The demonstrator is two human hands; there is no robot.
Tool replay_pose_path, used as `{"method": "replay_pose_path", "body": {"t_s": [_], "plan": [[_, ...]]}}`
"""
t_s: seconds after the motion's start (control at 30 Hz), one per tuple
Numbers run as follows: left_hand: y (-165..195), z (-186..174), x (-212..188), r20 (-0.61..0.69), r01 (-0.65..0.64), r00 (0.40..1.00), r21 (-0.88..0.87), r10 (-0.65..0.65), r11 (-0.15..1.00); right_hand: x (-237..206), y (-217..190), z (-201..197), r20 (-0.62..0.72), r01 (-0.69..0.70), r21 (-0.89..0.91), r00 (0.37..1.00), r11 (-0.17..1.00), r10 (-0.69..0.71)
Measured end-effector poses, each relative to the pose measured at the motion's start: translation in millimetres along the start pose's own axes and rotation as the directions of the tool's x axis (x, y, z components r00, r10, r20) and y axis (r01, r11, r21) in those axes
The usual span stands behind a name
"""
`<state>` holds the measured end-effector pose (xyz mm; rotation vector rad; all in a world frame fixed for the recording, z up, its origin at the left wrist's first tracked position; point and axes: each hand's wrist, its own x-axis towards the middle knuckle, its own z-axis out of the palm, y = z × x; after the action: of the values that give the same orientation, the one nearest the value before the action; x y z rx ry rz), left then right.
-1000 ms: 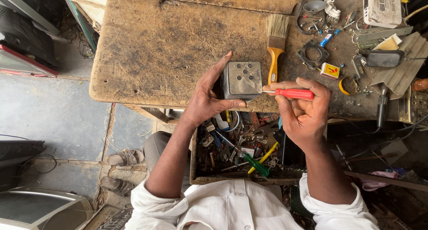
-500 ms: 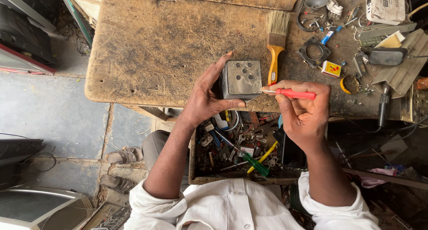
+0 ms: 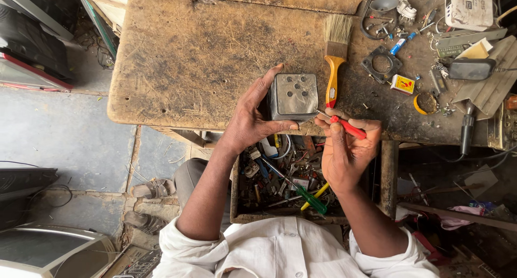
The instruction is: The person disassembles a small metal box using a screwdriver, removes a circular component, and cleans the interior with a brush. They then reassemble the box and tighten the screws.
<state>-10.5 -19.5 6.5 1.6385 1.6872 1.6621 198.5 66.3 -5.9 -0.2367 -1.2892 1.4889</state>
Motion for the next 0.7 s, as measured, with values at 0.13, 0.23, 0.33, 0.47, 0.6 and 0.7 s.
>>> {"method": "replay_pose_path", "body": {"t_s": [0.13,0.23,0.33,0.47,0.6,0.7], "plan": [[2,0,0,-0.006,-0.016,1.000,0.003,0.016,1.000,2,-2,0,0.026,0.023,-0.006,0.999,1.000,-0.023],[5,1,-2,-0.006,0.029,1.000,-0.026,-0.029,0.999,8,-3,0,0.041,0.067,-0.096,0.997,0.993,-0.063],[9,2,-4,-0.006,0.042,0.999,-0.031,-0.042,0.999,15,-4,-1,0.075,0.107,-0.180,0.993,0.978,-0.094],[16,6,-6,-0.049,0.021,0.998,-0.075,-0.025,0.997,20,-11,-3,0.130,0.098,-0.184,0.989,0.978,-0.075],[32,12,-6,-0.235,-0.099,0.955,0.333,0.184,0.938,22,-21,-1,0.153,0.075,-0.229,0.987,0.971,-0.041],[48,18,-5,-0.221,-0.118,0.942,0.490,0.254,0.863,22,-25,1,0.171,0.092,-0.287,0.984,0.954,-0.044]]}}
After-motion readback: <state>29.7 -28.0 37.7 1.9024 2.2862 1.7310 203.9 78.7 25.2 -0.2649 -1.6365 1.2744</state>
